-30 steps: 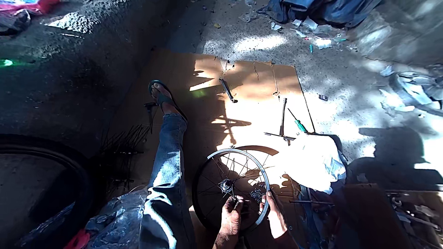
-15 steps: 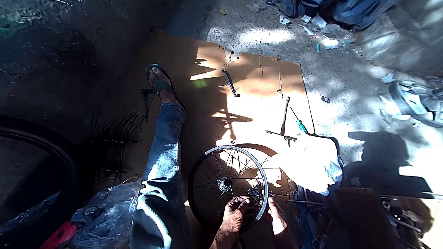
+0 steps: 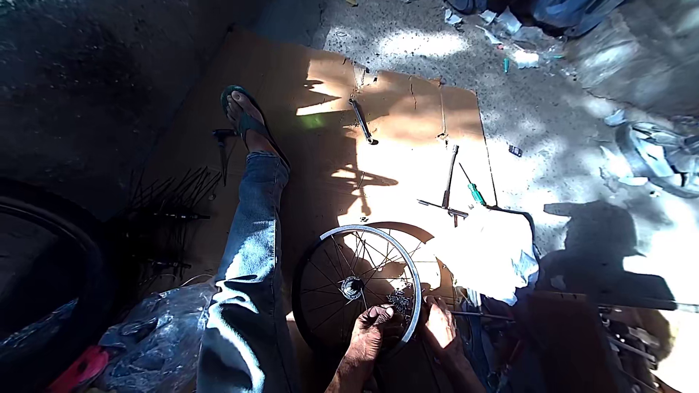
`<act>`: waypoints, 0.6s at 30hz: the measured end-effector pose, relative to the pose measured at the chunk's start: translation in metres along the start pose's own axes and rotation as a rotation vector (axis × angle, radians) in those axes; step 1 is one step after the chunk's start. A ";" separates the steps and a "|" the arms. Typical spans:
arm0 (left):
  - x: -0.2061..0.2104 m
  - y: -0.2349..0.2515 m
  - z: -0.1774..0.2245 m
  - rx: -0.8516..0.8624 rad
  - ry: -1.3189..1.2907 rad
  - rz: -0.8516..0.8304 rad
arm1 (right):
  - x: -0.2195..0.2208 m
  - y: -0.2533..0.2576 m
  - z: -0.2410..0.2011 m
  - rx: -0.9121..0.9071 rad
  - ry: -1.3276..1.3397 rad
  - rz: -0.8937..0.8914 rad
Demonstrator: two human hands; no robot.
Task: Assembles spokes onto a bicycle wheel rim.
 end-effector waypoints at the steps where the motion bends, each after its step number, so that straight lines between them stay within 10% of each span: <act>1: 0.001 0.000 0.001 0.010 -0.008 -0.006 | -0.003 0.001 -0.001 0.005 0.006 -0.010; 14: 0.000 0.003 -0.006 0.013 -0.034 -0.024 | -0.004 -0.012 0.014 0.048 -0.229 -0.086; 18: 0.001 0.001 -0.003 0.013 -0.036 -0.009 | -0.016 -0.021 0.020 -0.055 0.229 0.119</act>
Point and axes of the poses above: each hand's wrist, its own y-axis towards the middle knuckle, its own x-axis out of the palm, z = x × y, the point moved 7 cm from there along y, towards the middle knuckle, and after that the axes turned 2 degrees about -x, right-handed, at the moved point
